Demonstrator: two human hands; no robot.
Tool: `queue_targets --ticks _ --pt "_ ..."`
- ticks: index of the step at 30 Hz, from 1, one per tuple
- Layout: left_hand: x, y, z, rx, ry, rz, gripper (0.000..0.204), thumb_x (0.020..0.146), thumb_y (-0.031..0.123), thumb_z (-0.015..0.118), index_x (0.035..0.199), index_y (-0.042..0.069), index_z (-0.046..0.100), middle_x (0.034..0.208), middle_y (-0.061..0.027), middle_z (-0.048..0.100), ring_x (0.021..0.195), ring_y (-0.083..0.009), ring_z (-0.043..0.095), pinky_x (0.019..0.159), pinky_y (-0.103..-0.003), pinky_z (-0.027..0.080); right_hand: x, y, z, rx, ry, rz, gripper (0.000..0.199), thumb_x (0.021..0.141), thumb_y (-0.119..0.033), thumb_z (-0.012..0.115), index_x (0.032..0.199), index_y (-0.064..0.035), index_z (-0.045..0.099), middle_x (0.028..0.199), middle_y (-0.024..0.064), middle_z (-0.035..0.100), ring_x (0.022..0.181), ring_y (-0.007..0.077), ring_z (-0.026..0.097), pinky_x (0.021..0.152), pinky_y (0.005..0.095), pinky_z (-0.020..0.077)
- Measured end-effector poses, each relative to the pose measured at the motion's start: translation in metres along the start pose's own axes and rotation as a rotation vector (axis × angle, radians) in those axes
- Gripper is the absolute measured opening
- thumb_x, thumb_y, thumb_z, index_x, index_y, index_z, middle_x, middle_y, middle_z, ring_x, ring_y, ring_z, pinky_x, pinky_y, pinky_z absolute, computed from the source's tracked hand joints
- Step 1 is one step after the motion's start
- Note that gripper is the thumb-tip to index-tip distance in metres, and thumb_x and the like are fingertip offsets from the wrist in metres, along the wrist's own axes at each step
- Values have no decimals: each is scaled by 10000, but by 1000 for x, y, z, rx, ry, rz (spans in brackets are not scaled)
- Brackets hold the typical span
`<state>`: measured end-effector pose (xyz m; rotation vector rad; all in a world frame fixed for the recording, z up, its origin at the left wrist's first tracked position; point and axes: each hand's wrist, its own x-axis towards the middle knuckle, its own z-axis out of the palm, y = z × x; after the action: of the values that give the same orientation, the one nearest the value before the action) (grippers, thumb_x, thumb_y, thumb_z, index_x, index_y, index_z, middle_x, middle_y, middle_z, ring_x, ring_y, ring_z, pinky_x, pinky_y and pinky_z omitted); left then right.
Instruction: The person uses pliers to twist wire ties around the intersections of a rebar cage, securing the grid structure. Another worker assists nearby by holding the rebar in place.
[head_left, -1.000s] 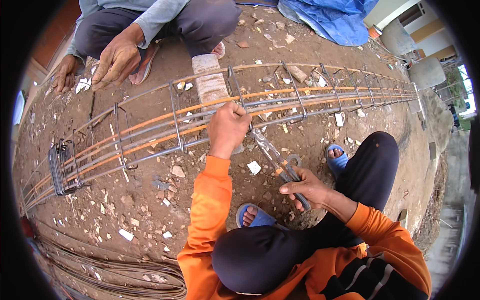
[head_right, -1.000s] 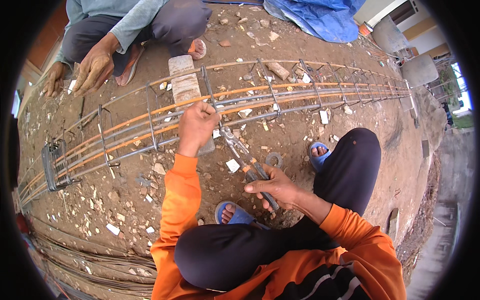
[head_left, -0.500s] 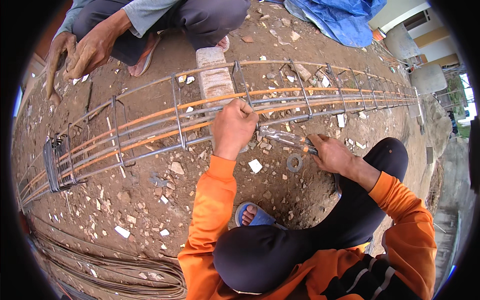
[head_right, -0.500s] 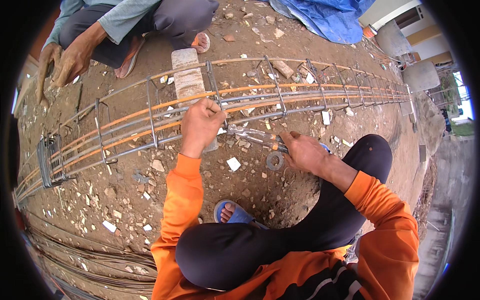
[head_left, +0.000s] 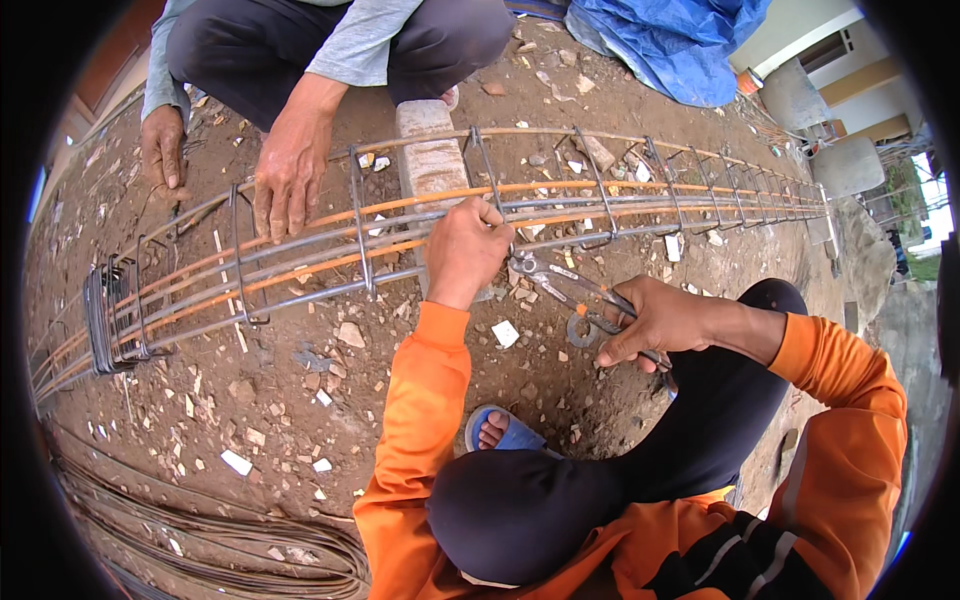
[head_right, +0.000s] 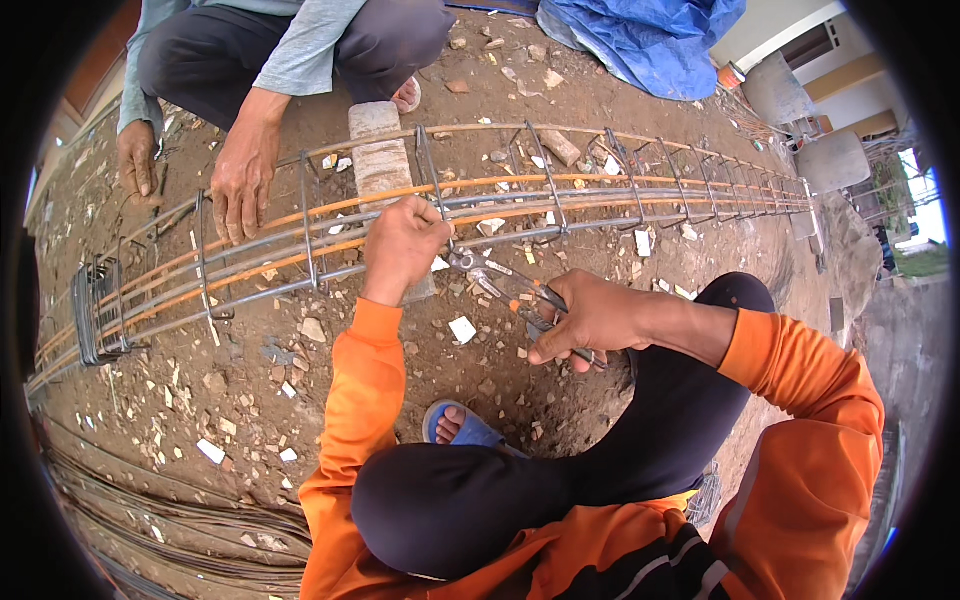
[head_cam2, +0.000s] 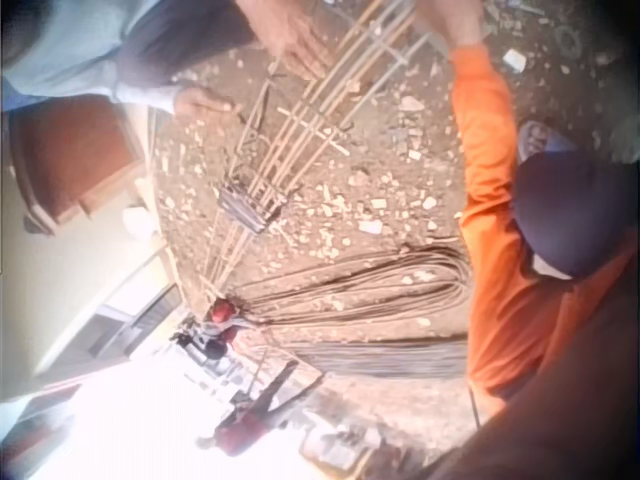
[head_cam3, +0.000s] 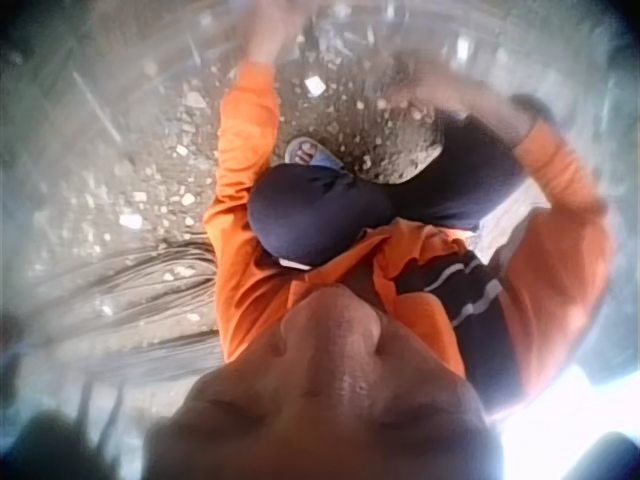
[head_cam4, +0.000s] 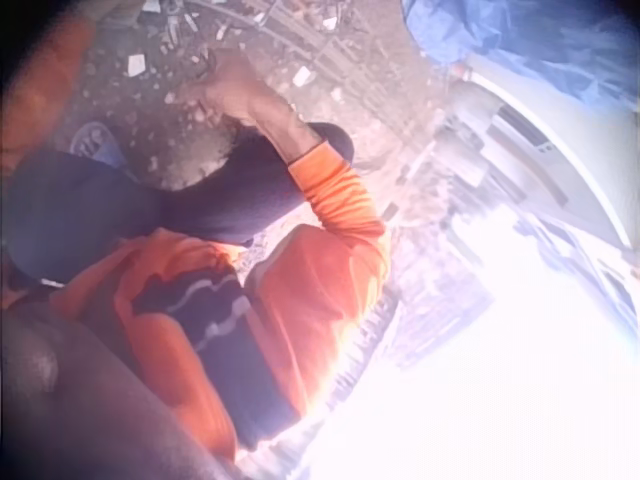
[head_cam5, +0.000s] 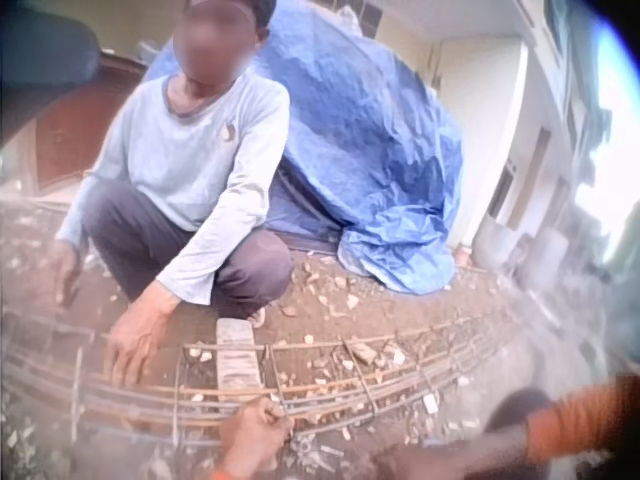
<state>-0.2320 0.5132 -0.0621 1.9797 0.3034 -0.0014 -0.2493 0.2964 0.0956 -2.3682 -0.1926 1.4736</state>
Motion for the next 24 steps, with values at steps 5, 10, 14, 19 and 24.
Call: queue_targets --ticks 5,10,14,19,24 --pt "-18 -12 -12 -60 -46 265 253 803 88 638 1044 15 659 875 -101 718 698 -244 651 699 -370 531 2 -32 -49 -977 43 -233 258 800 -107 671 981 43 564 774 104 631 617 163 657 537 307 507" --pt "-52 -23 9 194 229 581 298 737 81 734 1018 7 663 1018 -105 616 925 -289 592 797 -393 499 -11 -82 -42 -1978 413 -436 259 884 -161 572 1062 28 568 891 117 613 758 231 676 636 345 553" --pt "-49 -30 23 299 379 593 173 741 103 746 866 40 645 872 -81 559 825 -266 571 722 -394 486 16 -90 -76 -1985 329 -547 287 880 -172 577 1083 30 552 855 107 581 761 254 678 635 362 562" --pt "-45 -30 28 345 410 647 142 764 120 721 786 60 595 805 -70 493 763 -250 532 677 -391 466 43 -112 -114 -1996 163 -612 231 887 -130 564 1054 28 534 890 155 620 784 317 711 676 400 594" --pt "-45 -32 30 391 425 647 167 750 156 729 808 75 594 841 -60 493 774 -240 525 681 -379 459 36 -106 -104 -1915 186 -524 372 858 -144 594 1169 50 533 865 160 622 757 299 698 618 415 573"
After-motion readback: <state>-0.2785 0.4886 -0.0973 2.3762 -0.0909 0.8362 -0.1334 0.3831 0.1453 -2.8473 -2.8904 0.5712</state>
